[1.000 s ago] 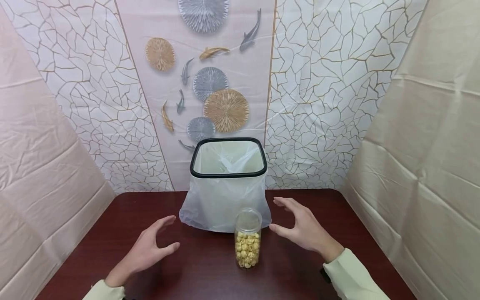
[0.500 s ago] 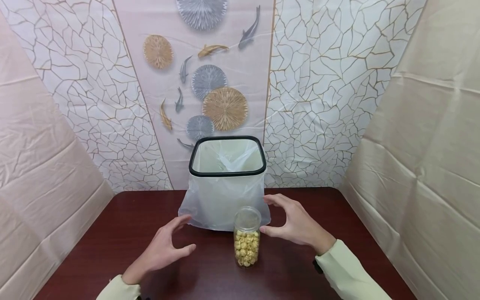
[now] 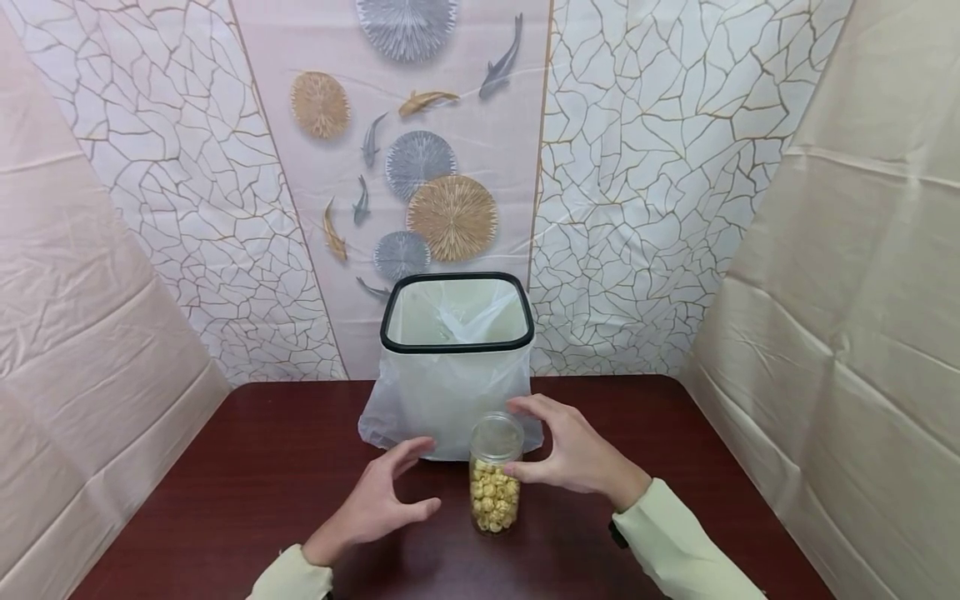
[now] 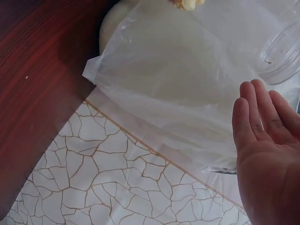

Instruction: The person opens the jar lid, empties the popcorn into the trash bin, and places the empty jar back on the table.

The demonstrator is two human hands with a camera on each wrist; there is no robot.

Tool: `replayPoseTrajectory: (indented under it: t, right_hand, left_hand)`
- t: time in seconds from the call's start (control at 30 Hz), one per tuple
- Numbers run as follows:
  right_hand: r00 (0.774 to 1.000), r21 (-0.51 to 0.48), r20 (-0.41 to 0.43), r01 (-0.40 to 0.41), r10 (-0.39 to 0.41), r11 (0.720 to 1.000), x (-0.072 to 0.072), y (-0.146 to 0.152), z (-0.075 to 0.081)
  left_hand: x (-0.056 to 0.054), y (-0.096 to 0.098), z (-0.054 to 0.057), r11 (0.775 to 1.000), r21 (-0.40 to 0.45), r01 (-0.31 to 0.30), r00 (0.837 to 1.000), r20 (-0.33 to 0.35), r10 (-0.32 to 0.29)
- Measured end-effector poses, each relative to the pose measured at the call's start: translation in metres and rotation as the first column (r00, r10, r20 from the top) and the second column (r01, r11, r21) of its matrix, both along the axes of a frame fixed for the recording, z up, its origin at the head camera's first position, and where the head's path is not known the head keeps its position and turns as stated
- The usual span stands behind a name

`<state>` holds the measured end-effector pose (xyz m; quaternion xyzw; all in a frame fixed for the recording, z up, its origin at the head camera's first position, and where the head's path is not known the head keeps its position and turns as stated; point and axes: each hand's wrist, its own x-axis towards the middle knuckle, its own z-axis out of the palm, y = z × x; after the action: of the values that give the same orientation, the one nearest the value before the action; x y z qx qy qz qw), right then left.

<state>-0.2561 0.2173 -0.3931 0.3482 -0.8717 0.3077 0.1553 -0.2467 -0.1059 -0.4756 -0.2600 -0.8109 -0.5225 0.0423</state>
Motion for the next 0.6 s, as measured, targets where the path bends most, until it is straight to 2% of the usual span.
replayPoseTrajectory:
  t: [0.13,0.37,0.6]
  right_hand:
    - [1.0,0.004,-0.016,-0.009,0.009,1.0,-0.001,-0.004,-0.003]
    - [1.0,0.004,-0.015,-0.017,0.017,1.0,-0.003,-0.01,-0.009]
    - [1.0,-0.015,0.005,-0.023,0.023,1.0,-0.006,-0.013,-0.01]
  left_hand:
    - [-0.003,0.017,-0.005,0.999,0.02,0.034,0.999,-0.028,-0.034]
    - [-0.009,0.044,-0.01,0.993,0.054,0.102,0.995,-0.025,-0.1]
    - [-0.016,0.065,-0.017,0.991,0.037,0.126,0.991,-0.045,-0.125]
